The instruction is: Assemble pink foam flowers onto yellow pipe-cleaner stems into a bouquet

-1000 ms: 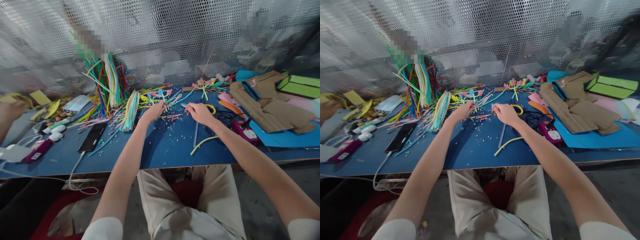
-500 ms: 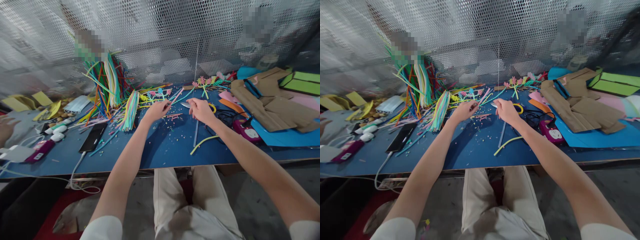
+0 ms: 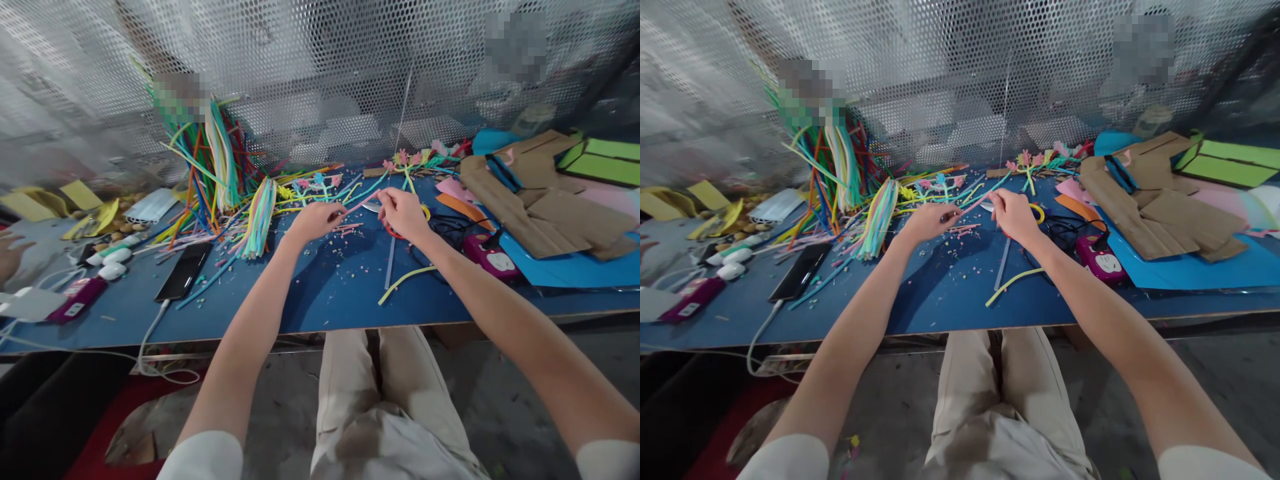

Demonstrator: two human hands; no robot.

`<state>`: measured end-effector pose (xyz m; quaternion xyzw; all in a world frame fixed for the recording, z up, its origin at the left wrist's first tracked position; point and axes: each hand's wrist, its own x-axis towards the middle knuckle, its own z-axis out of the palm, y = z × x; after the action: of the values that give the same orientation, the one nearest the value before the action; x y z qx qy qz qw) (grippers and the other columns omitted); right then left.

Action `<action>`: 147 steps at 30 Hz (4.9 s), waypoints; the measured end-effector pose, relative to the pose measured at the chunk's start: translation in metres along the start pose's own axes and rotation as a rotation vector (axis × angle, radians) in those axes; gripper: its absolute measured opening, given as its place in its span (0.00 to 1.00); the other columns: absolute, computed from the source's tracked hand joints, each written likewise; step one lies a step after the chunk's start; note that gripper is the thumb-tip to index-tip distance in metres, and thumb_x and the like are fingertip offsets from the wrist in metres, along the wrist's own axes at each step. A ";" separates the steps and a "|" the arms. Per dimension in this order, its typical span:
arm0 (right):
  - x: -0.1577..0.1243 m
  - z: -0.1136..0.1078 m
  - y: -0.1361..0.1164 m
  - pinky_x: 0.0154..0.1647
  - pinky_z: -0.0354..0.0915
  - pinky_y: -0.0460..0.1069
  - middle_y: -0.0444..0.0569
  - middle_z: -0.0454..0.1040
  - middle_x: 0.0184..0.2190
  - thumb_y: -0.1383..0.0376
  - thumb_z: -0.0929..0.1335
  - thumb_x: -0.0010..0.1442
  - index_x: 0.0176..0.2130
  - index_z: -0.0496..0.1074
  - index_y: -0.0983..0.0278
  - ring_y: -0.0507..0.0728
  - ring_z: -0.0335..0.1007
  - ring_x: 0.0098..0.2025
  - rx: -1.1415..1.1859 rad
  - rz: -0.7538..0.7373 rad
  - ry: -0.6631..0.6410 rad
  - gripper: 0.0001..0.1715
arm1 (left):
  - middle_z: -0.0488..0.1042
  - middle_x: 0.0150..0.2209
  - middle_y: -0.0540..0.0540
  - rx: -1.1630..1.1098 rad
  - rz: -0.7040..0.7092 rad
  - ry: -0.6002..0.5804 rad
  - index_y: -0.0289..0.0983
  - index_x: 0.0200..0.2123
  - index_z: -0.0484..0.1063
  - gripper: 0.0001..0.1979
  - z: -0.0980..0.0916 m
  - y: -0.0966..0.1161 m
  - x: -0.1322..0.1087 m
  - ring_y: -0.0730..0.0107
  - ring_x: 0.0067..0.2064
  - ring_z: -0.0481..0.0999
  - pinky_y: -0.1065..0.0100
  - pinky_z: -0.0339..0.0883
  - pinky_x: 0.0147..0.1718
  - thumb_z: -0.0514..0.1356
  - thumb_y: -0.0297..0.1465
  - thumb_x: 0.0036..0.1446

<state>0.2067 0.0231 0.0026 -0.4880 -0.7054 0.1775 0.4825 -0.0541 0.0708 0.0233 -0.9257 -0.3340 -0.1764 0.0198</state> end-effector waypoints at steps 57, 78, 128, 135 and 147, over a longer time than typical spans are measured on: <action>-0.003 0.012 -0.008 0.33 0.79 0.54 0.48 0.80 0.27 0.48 0.72 0.59 0.34 0.75 0.61 0.58 0.80 0.29 0.255 0.040 0.040 0.19 | 0.83 0.39 0.42 -0.672 -0.314 0.316 0.36 0.42 0.72 0.12 -0.025 0.038 0.014 0.75 0.28 0.78 0.69 0.73 0.29 0.59 0.39 0.68; -0.005 0.021 -0.010 0.42 0.80 0.56 0.47 0.81 0.35 0.46 0.67 0.65 0.44 0.66 0.56 0.58 0.82 0.35 0.430 0.039 -0.063 0.19 | 0.84 0.38 0.43 -0.642 -0.259 0.266 0.36 0.39 0.84 0.19 0.019 0.039 -0.004 0.70 0.30 0.74 0.68 0.63 0.27 0.60 0.44 0.66; -0.008 0.020 -0.013 0.32 0.68 0.51 0.50 0.81 0.34 0.54 0.67 0.68 0.45 0.81 0.62 0.54 0.72 0.27 0.087 -0.174 -0.020 0.18 | 0.78 0.34 0.46 -0.194 -0.050 0.135 0.37 0.34 0.75 0.10 0.019 0.055 -0.009 0.68 0.34 0.74 0.68 0.63 0.35 0.55 0.30 0.64; -0.008 0.021 -0.014 0.28 0.65 0.50 0.46 0.76 0.25 0.50 0.69 0.65 0.35 0.79 0.63 0.54 0.69 0.25 0.163 -0.070 0.029 0.20 | 0.78 0.35 0.46 -0.120 0.059 0.016 0.37 0.34 0.76 0.11 0.016 0.046 -0.009 0.68 0.35 0.75 0.68 0.64 0.36 0.54 0.29 0.61; -0.003 0.005 -0.012 0.33 0.68 0.52 0.49 0.79 0.29 0.50 0.67 0.66 0.35 0.80 0.62 0.57 0.73 0.29 0.071 -0.136 0.263 0.20 | 0.78 0.31 0.44 -0.067 -0.362 0.018 0.39 0.30 0.75 0.21 0.000 -0.035 -0.022 0.63 0.35 0.75 0.64 0.65 0.39 0.49 0.40 0.70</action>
<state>0.1965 0.0158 0.0077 -0.4409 -0.6609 0.1038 0.5984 -0.0914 0.0842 0.0127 -0.8491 -0.4888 -0.1962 -0.0400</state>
